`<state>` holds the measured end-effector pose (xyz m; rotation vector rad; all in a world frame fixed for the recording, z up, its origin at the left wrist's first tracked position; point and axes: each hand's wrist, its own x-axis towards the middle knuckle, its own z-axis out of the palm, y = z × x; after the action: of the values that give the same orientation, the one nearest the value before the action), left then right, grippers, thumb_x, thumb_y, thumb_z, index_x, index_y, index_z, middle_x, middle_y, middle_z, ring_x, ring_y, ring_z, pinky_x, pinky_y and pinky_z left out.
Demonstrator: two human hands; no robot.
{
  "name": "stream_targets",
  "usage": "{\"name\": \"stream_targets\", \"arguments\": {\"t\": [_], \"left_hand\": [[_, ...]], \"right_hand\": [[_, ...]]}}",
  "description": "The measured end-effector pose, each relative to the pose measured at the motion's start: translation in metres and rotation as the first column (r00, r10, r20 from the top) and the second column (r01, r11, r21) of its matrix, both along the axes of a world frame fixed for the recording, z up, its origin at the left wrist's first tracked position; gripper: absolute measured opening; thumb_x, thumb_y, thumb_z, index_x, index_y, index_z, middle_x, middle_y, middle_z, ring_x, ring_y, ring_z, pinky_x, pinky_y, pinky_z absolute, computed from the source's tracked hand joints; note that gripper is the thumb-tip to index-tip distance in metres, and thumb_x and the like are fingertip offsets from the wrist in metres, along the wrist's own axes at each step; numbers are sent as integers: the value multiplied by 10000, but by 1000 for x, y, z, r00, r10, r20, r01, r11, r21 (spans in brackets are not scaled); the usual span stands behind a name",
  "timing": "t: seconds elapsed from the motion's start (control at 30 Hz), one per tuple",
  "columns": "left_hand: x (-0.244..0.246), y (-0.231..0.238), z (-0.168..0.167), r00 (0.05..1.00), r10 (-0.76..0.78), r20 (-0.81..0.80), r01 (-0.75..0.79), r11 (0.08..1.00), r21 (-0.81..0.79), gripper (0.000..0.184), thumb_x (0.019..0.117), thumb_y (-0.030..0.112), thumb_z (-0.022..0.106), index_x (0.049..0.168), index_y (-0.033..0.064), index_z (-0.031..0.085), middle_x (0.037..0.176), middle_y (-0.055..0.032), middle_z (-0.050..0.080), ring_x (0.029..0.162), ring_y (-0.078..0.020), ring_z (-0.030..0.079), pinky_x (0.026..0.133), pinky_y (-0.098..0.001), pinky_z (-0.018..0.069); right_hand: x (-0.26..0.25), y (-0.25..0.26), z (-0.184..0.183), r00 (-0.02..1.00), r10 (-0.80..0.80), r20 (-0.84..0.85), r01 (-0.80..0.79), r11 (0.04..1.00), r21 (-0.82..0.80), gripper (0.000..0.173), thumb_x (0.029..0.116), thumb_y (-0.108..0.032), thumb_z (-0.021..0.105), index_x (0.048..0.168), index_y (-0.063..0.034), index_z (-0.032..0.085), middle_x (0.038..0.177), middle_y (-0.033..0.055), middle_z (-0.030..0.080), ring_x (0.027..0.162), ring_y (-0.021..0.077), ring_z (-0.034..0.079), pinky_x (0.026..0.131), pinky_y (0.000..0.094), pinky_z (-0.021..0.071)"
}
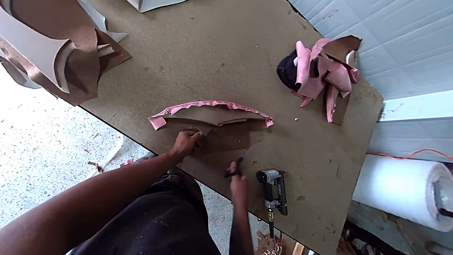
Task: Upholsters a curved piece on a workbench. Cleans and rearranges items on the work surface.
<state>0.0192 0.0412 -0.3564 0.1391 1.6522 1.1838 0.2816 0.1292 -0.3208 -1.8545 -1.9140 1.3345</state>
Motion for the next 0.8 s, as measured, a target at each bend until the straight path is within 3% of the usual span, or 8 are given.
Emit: {"name": "stream_targets", "arguments": {"t": [0.13, 0.23, 0.4, 0.5, 0.6, 0.67, 0.73, 0.8], "left_hand": [[19, 19, 8, 988, 132, 77, -130, 991, -31, 625, 1014, 626, 513, 1067, 47, 744, 810, -89, 759, 611, -210, 691, 577, -378, 588], [10, 25, 6, 986, 168, -2, -167, 983, -71, 479, 1047, 467, 570, 959, 19, 714, 721, -84, 725, 547, -184, 652, 535, -349, 560], [8, 31, 8, 984, 176, -27, -178, 982, -70, 312, 1045, 312, 611, 916, 44, 705, 656, -41, 661, 469, -116, 514, 452, -276, 421], [7, 35, 12, 994, 84, -75, -91, 990, -106, 307, 1033, 334, 605, 883, 87, 709, 708, -42, 646, 586, -147, 564, 553, -351, 471], [-8, 30, 25, 956, -251, -155, 220, 956, -193, 366, 1051, 386, 550, 923, 94, 731, 768, -71, 653, 676, -196, 596, 638, -433, 501], [-29, 33, 38, 773, -519, -364, 453, 854, -257, 406, 1034, 451, 551, 879, 122, 732, 768, -91, 686, 730, -261, 664, 685, -547, 540], [-52, 48, 55, 447, -583, -678, 562, 773, -294, 393, 1026, 523, 511, 881, 199, 679, 790, -25, 663, 779, -235, 672, 687, -554, 551], [-72, 81, 53, 155, -455, -877, 665, 705, -248, 307, 1026, 503, 522, 1108, 293, 730, 1151, 57, 684, 1135, -174, 618, 949, -484, 520]], "right_hand": [[39, 77, 0, 984, -176, -30, 171, 977, -127, 431, 1090, -404, 475, 1218, -28, 643, 890, 94, 656, 650, 189, 601, 576, 376, 534], [29, 82, 12, 924, -254, -287, 229, 966, -119, 392, 1111, -342, 442, 1316, -51, 605, 1044, 106, 707, 734, 214, 678, 605, 372, 572], [-74, 18, 2, 923, -11, -386, -136, 926, -353, 681, 1065, -632, 271, 1232, -116, 684, 892, 30, 730, 553, 110, 580, 460, 279, 463], [-144, 5, -36, 920, -105, -378, -77, 896, -436, 644, 1008, -695, 415, 877, -109, 648, 567, -3, 446, 412, 115, 373, 384, 291, 350], [-170, 10, -46, 921, -196, -337, 35, 902, -430, 535, 992, -596, 560, 843, -94, 666, 614, 8, 507, 466, 121, 420, 431, 310, 372], [-169, 14, -44, 909, -235, -344, 65, 895, -441, 392, 1024, -447, 584, 942, -77, 683, 633, 5, 530, 464, 104, 433, 421, 287, 383], [-170, 9, -42, 888, -291, -355, 92, 870, -484, 311, 1056, -381, 537, 948, -103, 625, 599, -32, 440, 426, 75, 367, 383, 240, 328], [-173, 5, -41, 884, -312, -349, 114, 866, -486, 347, 1062, -410, 532, 924, -107, 626, 577, -34, 415, 413, 79, 349, 379, 242, 318]]}}
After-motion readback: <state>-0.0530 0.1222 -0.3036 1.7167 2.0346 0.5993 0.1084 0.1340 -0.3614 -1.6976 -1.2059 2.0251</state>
